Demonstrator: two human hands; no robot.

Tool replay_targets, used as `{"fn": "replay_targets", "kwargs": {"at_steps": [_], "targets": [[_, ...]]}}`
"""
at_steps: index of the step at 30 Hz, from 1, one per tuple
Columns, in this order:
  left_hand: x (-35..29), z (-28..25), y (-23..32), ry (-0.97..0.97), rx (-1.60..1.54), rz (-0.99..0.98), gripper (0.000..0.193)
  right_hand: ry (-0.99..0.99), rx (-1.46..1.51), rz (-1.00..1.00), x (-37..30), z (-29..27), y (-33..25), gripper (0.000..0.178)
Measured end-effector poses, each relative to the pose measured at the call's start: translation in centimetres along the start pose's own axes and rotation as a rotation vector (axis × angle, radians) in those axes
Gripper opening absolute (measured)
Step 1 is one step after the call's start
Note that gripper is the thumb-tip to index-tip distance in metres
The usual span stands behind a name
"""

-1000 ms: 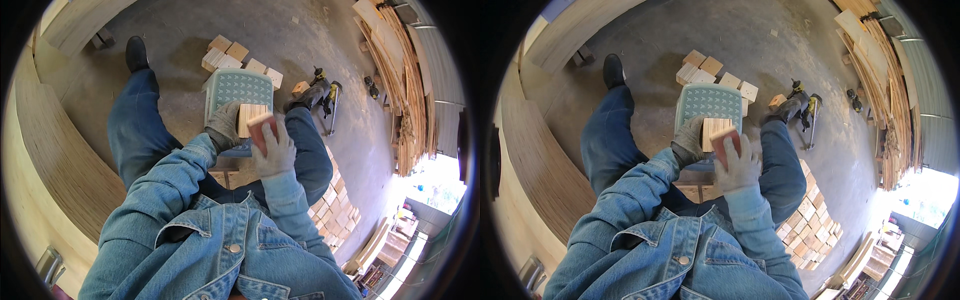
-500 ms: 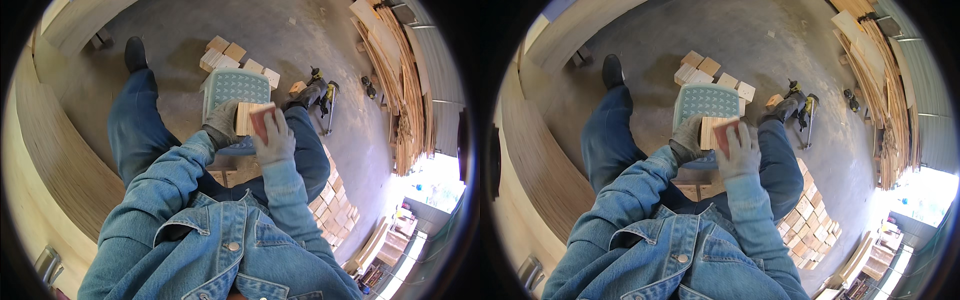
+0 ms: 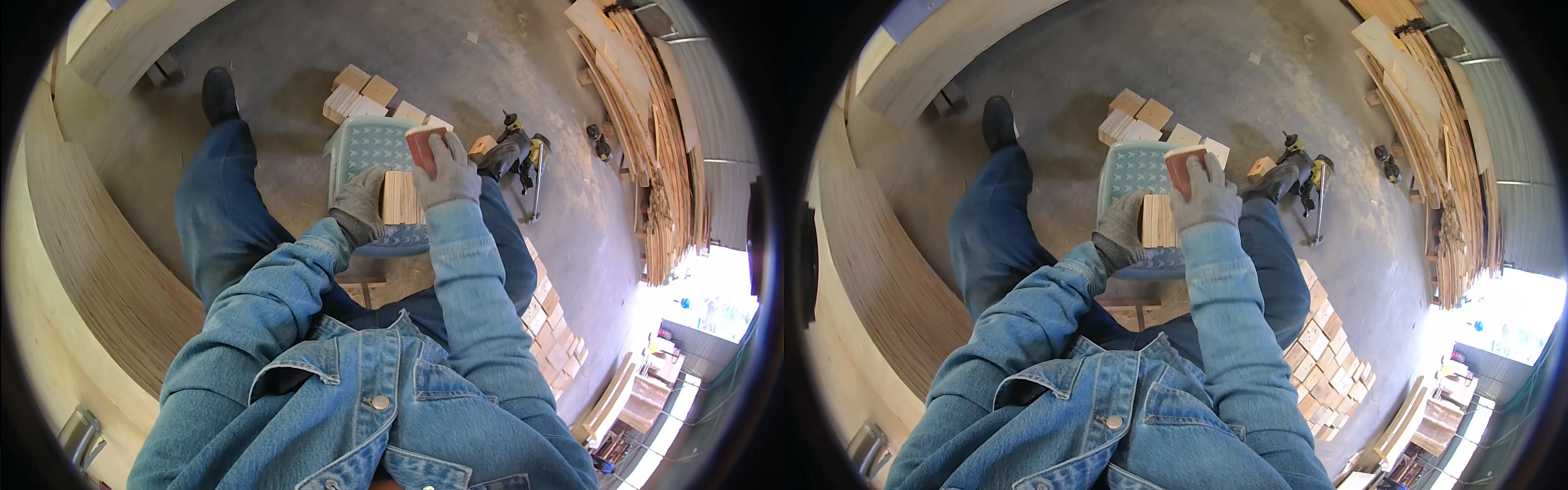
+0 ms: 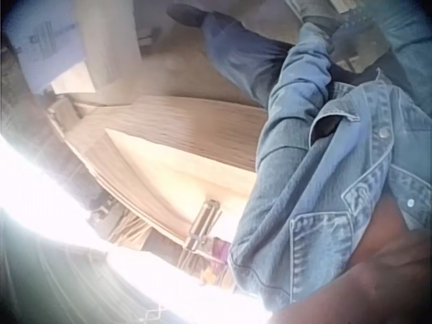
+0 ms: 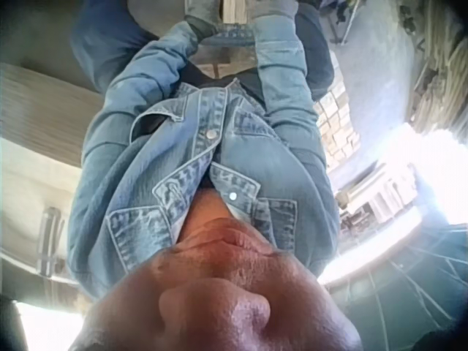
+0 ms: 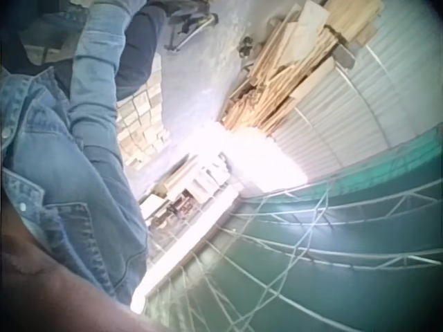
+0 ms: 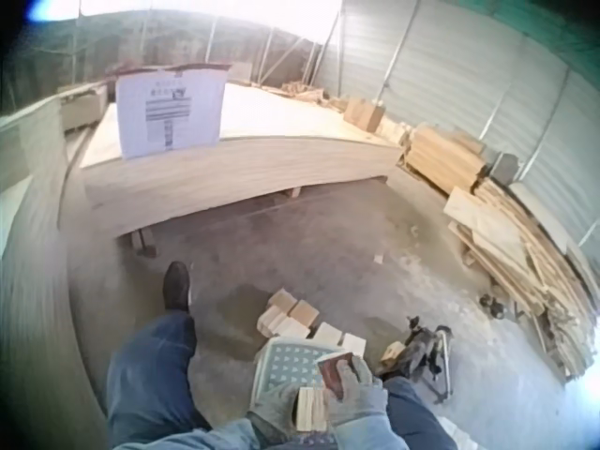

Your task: The person sits on the floor and sands small wooden blocks one at a time using a sanding block. They pick up each block, rub its surfaces, and place it into a growing stack nearby.

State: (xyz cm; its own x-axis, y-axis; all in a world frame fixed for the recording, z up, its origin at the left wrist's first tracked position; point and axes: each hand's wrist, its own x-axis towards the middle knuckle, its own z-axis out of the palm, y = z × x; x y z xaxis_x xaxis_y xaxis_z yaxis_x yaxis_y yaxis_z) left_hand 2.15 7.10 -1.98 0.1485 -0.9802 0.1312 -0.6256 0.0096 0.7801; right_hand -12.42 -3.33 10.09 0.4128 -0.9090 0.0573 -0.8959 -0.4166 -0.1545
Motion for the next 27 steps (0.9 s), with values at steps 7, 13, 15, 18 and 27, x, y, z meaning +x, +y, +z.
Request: {"fn": "replay_targets", "kwargs": {"at_steps": [7,13,15,18,27], "targets": [[-0.1,-0.3,-0.1,0.001,-0.015,0.008,0.109,-0.074,-0.004,-0.010,-5.1,-0.7,0.2,0.076],[0.3,-1.1,1.0,-0.154,-0.057,-0.048,0.106,-0.012,0.085,-0.197,-15.0,-1.2,1.7,0.073],[-0.1,-0.5,0.2,-0.120,-0.026,-0.031,0.106,-0.014,0.079,-0.226,-15.3,-1.5,1.3,0.072],[-0.1,-0.3,-0.1,-0.130,-0.047,-0.037,0.106,0.004,0.065,-0.237,-11.6,-1.1,0.2,0.072],[0.2,0.1,0.0,0.039,-0.041,0.043,0.104,-0.163,0.010,-0.057,-0.6,-1.6,-2.4,0.071]]}}
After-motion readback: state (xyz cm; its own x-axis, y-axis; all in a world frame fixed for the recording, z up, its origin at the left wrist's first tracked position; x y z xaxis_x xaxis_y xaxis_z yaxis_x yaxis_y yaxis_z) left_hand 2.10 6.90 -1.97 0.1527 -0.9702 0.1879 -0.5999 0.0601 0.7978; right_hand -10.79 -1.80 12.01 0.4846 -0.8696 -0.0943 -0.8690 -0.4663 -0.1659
